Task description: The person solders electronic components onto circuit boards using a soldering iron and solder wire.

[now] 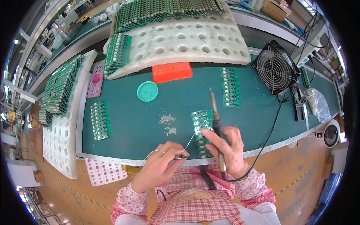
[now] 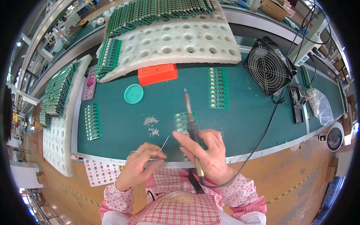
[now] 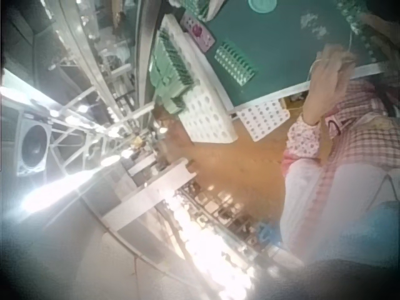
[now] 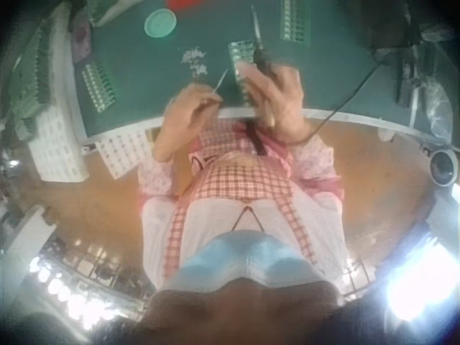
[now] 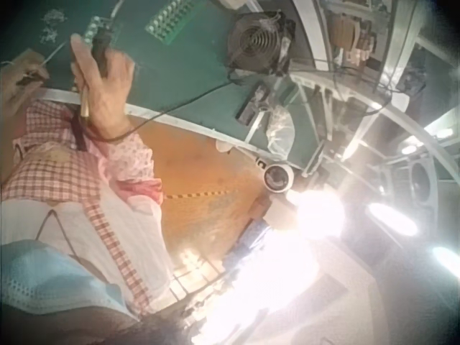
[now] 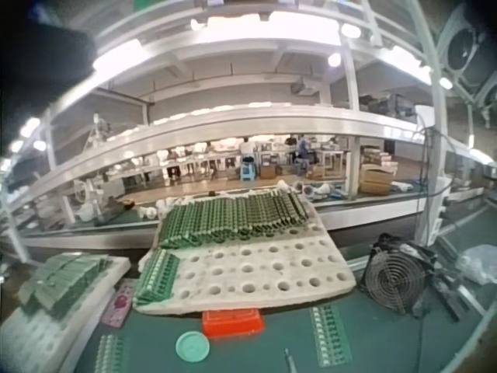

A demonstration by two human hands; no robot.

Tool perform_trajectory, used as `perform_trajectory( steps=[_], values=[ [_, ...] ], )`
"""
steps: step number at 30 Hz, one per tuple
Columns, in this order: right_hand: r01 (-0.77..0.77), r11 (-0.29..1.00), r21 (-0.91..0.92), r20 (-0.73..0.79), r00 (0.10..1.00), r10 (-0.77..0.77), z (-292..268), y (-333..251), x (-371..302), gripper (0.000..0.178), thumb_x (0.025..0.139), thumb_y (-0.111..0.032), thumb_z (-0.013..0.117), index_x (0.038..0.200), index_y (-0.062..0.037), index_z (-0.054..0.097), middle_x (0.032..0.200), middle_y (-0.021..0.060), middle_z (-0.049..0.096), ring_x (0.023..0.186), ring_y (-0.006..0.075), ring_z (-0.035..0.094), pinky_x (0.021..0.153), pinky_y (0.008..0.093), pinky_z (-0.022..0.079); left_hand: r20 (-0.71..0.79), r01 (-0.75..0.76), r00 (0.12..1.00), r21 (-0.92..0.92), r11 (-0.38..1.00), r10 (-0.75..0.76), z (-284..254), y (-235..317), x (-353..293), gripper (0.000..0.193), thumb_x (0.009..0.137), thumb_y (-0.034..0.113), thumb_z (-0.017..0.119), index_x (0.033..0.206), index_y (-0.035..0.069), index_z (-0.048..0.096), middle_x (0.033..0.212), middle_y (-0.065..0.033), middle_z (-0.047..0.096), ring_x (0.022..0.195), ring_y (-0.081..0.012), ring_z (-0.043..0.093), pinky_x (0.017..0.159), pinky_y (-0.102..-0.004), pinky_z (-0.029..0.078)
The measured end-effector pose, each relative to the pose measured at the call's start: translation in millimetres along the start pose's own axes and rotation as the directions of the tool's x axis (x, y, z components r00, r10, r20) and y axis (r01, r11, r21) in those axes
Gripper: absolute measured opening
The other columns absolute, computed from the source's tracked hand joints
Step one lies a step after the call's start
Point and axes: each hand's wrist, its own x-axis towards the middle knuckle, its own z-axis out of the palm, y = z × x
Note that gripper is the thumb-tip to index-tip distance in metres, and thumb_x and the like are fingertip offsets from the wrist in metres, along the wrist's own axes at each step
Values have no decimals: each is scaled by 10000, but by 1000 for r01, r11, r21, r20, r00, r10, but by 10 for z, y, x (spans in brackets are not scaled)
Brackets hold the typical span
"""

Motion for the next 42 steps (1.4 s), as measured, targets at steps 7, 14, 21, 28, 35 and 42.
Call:
perform_trajectory(
  steps=[7,14,21,28,35,42],
  values=[
    [75,996,48,87,993,-79,115,-13,16,324,725,-132,836,1025,-161,718,913,66,534,847,259,574,793,385,457,71,-85,995,236,968,70,22,5,-41,281,798,46,781,1059,85,685,1057,-61,693,903,-270,659,796,-377,504],
    [-59,992,109,57,997,53,150,11,-183,322,725,-122,843,1025,-131,727,920,91,554,815,275,570,718,392,476,-14,-46,999,267,963,52,252,-61,-73,274,800,30,772,1049,47,662,1042,-67,699,877,-257,672,791,-373,493],
    [-179,968,173,-90,976,197,116,109,-367,261,946,-214,674,1132,-30,676,943,126,627,781,275,567,675,391,480,-157,2,987,193,981,28,240,-191,-97,229,821,-26,736,1030,29,661,1021,-85,706,874,-257,683,798,-377,493],
    [-196,968,154,-107,971,214,143,125,-419,262,981,-237,632,1125,-21,664,958,139,649,782,277,574,678,389,482,-470,265,861,88,960,-195,67,-453,-7,80,947,-20,646,1027,-30,649,992,-104,700,843,-201,690,772,-300,530],
    [-204,965,163,-111,968,223,136,107,-407,280,993,-252,610,1126,-11,661,972,160,657,798,282,593,684,387,493,-450,266,875,146,953,-176,74,-502,-14,95,941,-23,647,1035,-29,661,999,-106,708,852,-211,690,781,-300,532],
    [-224,960,167,-97,966,242,135,100,-408,280,995,-249,600,1121,-7,662,961,171,666,811,287,616,682,381,504,-421,221,902,262,939,-95,66,-484,40,87,909,-40,665,994,-31,681,1018,-106,710,887,-239,691,786,-322,548]
  ],
)
